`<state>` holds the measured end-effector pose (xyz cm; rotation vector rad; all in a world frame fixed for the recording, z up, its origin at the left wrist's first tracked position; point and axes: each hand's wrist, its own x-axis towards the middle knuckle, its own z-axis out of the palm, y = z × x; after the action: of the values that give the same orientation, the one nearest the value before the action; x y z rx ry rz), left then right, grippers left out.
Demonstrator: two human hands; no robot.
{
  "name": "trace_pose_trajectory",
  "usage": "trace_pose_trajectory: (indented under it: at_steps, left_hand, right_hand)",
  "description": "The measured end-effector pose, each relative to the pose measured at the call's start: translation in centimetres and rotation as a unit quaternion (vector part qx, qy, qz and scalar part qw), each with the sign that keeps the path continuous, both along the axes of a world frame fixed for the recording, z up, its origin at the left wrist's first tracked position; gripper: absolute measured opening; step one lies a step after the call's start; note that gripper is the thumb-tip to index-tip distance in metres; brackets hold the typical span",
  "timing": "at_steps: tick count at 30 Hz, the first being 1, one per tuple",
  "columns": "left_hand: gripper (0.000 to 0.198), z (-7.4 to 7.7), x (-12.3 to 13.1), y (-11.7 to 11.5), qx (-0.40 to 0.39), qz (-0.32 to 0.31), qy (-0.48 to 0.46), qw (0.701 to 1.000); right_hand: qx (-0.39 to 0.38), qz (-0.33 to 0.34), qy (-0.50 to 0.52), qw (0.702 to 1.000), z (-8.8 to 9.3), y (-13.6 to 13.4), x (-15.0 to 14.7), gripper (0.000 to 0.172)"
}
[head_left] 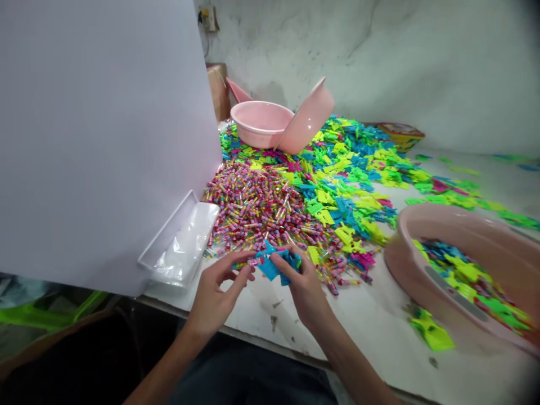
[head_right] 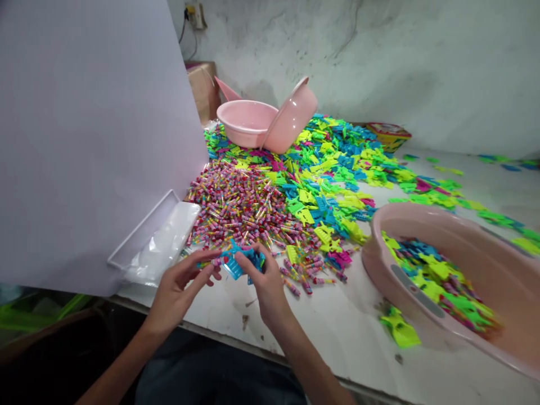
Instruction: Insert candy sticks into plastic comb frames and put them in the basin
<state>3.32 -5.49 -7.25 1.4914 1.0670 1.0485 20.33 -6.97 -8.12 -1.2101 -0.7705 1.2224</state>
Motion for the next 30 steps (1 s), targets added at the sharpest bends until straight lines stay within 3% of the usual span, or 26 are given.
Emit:
trace_pose_trajectory:
  at_steps: [4,7,12,16,21,30]
  left_hand:
    - [0.026,-0.2,-0.6,0.3,-0.021,0.037,-0.018,0.999]
    - [0.022,-0.6,-1.0,0.3,-0.044,0.014,-0.034,0.998]
    - [0.024,-0.6,-1.4,0.0,-0.047,-0.014,0.056,0.997]
    - [0.029,0.3,-1.3,-0.1,0.001,-0.021,0.138,0.99]
    - [0.037,0.9,-1.3,-0.2,0.014,-0.041,0.124,0.991]
    - [0.021,0.8,-1.4,-0.6,0.098,-0.03,0.23,0.968]
  right_hand:
    - [-0.006,-0.024,0.041,0.999,-0.4,0.0,-0.4,0.033]
    - [0.001,-0.028,0.042,0.999,-0.3,-0.1,-0.6,0.03]
    - [-0.002,-0.013,0.024,1.0,-0.1,-0.5,-0.8,0.031]
    - [0.019,0.002,0.018,1.0,0.0,-0.8,-0.9,0.028]
    - [0.036,-0.009,-0.01,0.999,0.1,-1.2,-1.2,0.028]
    - [0.045,-0.016,-0.049,0.998,0.1,-1.6,-1.8,0.025]
